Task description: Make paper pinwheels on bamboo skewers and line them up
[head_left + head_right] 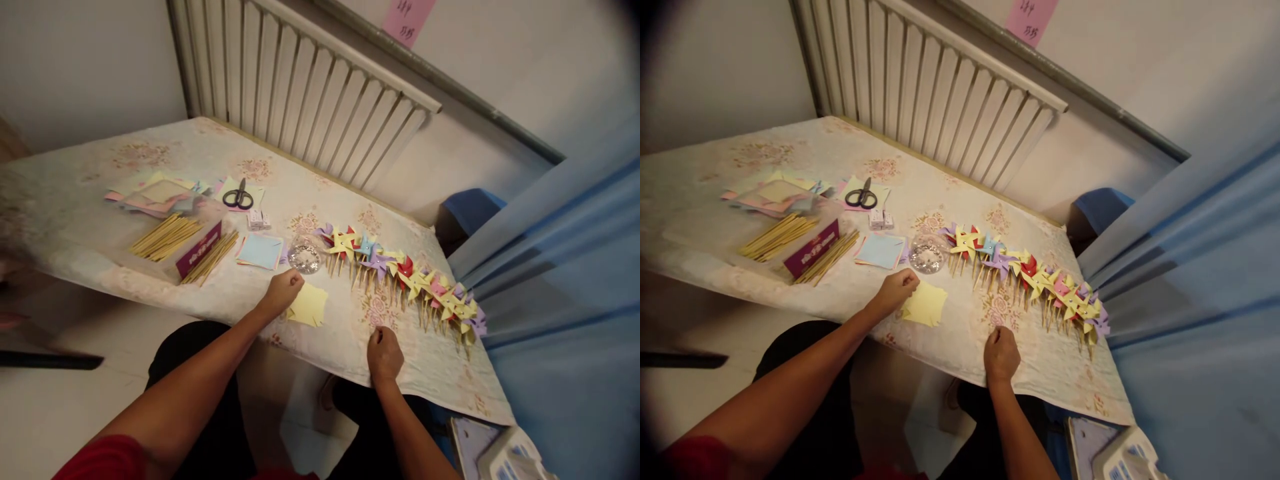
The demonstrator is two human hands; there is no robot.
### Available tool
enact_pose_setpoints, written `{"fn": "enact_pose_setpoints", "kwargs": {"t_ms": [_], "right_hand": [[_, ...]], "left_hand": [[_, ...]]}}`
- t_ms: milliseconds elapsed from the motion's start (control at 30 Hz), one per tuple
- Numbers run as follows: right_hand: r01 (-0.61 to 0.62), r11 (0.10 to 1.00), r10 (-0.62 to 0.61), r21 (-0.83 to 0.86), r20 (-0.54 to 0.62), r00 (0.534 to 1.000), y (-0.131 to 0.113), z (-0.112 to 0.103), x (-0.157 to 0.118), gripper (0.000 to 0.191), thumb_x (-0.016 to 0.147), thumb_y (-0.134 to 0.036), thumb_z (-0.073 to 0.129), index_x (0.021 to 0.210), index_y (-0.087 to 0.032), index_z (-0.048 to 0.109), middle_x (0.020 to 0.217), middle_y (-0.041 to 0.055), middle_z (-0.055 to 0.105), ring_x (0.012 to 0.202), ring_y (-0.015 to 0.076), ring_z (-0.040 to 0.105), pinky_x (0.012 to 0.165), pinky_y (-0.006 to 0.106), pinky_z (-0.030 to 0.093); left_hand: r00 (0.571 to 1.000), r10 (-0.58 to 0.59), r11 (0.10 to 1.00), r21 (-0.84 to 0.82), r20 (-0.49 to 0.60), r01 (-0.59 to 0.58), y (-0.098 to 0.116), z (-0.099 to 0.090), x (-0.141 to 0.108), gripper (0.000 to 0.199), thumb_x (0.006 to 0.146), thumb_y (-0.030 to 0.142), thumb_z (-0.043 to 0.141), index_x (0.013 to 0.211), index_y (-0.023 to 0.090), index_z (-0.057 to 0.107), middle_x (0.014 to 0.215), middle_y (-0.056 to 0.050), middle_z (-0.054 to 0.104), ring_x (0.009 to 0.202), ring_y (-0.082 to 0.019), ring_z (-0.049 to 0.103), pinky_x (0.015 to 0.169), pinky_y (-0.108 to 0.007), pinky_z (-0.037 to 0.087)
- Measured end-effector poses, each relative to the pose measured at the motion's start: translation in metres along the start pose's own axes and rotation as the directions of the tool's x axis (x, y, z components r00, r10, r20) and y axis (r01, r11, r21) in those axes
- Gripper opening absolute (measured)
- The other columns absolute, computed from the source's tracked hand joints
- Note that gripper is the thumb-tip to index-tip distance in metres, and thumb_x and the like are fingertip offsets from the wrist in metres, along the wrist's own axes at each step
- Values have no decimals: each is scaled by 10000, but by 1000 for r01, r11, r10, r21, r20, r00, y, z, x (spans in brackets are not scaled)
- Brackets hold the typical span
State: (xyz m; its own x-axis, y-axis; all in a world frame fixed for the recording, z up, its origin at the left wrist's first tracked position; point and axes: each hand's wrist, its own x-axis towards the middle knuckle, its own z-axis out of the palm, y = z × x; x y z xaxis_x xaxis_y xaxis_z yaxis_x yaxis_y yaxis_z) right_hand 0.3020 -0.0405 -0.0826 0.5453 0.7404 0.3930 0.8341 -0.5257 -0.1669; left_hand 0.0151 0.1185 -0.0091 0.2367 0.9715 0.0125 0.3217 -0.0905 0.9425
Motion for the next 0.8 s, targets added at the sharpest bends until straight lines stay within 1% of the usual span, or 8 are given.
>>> {"fn": "enact_pose_setpoints", "kwargs": {"t_ms": [100, 167, 300, 367, 467, 600, 700, 800], "right_hand": [[-5, 1000, 5, -16, -1, 1000, 2, 1, 0, 261, 958, -276, 446, 936, -178, 687, 929, 98, 718, 782, 213, 629, 646, 302, 330], [-5, 1000, 5, -22, -6, 1000, 2, 0, 0, 261, 955, -276, 449, 935, -174, 688, 936, 103, 723, 786, 218, 633, 650, 306, 333], [6, 1000, -6, -10, -7, 1000, 2, 0, 0, 241, 948, -255, 461, 955, -171, 688, 950, 102, 728, 796, 216, 631, 657, 305, 330], [6, 1000, -6, -9, -5, 1000, 1, 0, 0, 240, 952, -248, 459, 945, -170, 686, 937, 99, 724, 788, 210, 625, 653, 303, 322], [13, 1000, -13, -23, -3, 1000, 0, -1, 1, 244, 963, -248, 453, 916, -169, 680, 908, 89, 711, 775, 199, 610, 645, 300, 306], [3, 999, -3, -39, -1, 1000, -1, -2, 2, 230, 971, -251, 467, 909, -169, 672, 890, 77, 700, 752, 188, 593, 638, 298, 294], [-3, 1000, 3, -27, 2, 1000, -2, -4, 3, 227, 974, -245, 466, 924, -170, 674, 901, 74, 698, 760, 182, 591, 643, 293, 297], [-17, 1000, 17, -25, 13, 1000, -4, -6, 3, 233, 973, -234, 457, 926, -169, 676, 908, 77, 697, 774, 180, 592, 653, 289, 307]], "left_hand": [[988, 101, 984, 156, -120, -82, -12, -13, 0, 161, 806, 261, 487, 651, 217, 481, 603, 28, 499, 626, -148, 482, 641, -277, 363], [974, 130, 975, 202, -183, -92, -19, -24, -2, 153, 831, 262, 476, 688, 218, 506, 645, 14, 546, 649, -154, 504, 665, -284, 371], [934, 81, 974, 228, -348, 1, -33, -46, -14, 166, 855, 294, 472, 711, 224, 514, 711, -4, 606, 705, -169, 549, 712, -289, 399], [925, 17, 974, 215, -379, 70, -41, -51, -22, 154, 844, 304, 478, 717, 227, 518, 688, 4, 595, 687, -171, 542, 695, -287, 399], [939, 23, 960, 271, -342, 75, -51, -48, -33, 146, 828, 291, 472, 704, 229, 519, 681, 0, 589, 685, -178, 538, 687, -296, 387], [972, 113, 940, 340, -206, -37, -52, -28, -38, 156, 835, 277, 460, 690, 233, 497, 715, -20, 601, 717, -189, 545, 714, -308, 402], [971, 180, 929, 353, -156, -116, -44, -15, -28, 152, 835, 251, 457, 686, 233, 482, 756, -38, 606, 768, -199, 555, 757, -321, 421], [968, 211, 923, 356, -139, -150, -36, -5, -10, 137, 828, 221, 468, 693, 231, 491, 768, -43, 594, 787, -205, 553, 786, -333, 439]]}}
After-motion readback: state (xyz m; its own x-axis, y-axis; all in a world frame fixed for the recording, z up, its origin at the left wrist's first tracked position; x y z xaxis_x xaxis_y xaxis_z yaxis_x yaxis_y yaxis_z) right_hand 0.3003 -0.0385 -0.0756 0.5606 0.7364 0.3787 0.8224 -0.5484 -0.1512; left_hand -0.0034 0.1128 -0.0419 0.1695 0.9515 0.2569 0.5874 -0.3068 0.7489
